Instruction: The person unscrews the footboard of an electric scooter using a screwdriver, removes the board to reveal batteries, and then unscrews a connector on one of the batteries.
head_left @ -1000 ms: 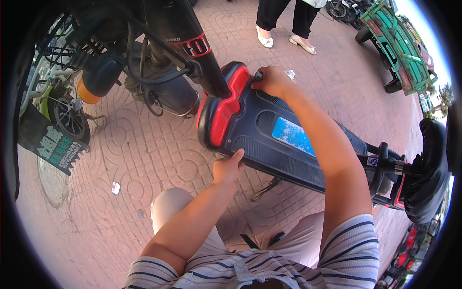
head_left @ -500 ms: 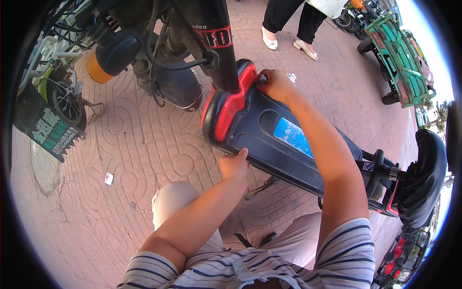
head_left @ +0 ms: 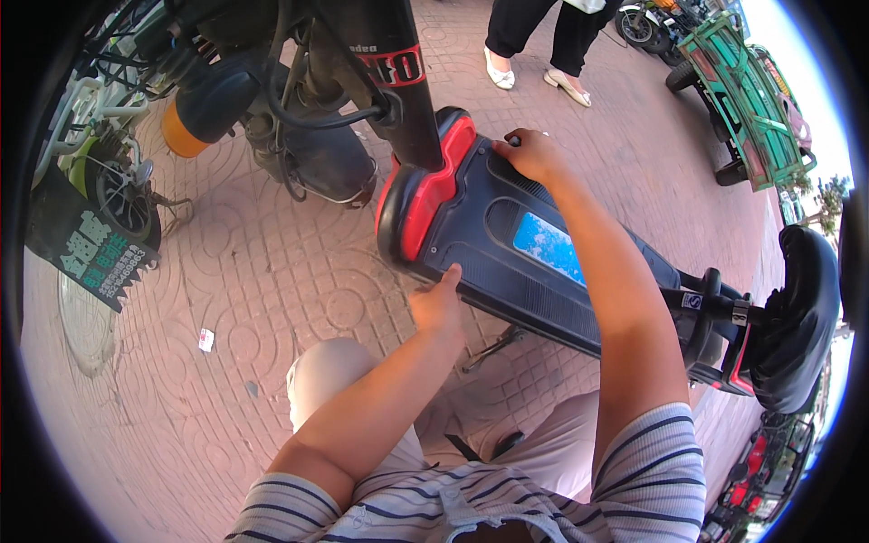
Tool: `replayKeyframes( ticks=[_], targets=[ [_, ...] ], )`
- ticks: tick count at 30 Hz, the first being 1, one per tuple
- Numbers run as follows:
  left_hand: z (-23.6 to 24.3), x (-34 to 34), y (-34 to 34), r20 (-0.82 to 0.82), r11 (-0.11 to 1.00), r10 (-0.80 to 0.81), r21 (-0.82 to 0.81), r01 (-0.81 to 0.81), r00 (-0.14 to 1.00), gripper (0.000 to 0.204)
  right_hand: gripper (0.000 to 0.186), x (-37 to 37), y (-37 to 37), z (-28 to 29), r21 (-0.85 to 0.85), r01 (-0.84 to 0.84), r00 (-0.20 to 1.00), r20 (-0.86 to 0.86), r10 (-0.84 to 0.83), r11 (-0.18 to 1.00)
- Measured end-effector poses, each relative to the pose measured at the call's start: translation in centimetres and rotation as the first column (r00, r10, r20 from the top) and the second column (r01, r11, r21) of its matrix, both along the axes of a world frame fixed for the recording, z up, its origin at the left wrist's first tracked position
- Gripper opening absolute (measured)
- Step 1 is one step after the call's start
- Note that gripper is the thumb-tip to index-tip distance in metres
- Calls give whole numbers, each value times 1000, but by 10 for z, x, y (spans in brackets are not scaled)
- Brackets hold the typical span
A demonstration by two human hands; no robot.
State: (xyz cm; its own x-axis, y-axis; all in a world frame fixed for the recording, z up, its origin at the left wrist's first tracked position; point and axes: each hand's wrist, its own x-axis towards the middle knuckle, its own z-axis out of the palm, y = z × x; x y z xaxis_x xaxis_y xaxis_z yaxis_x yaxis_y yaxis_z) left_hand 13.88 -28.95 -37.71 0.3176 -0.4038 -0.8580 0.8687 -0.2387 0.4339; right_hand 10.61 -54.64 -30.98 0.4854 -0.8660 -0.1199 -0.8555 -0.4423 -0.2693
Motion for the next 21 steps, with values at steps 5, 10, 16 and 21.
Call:
replayKeyframes(
  ticks=[5,10,16,21],
  targets=[
    [-4,6,7,64,999,43,-24,-42,997,24,70,17,7,19,161,24,982,-189,7,987],
    [-4,-1,4,59,981,-22,-191,33,998,27,76,-10,-9,35,284,115,986,-149,-74,952],
    [16,18,17,35,945,-46,-322,55,998,24,72,12,-5,54,273,5,999,-45,7,962],
    [24,-3,7,31,926,-47,-375,55,998,34,63,-10,5,66,228,70,996,-71,-56,971]
  ],
)
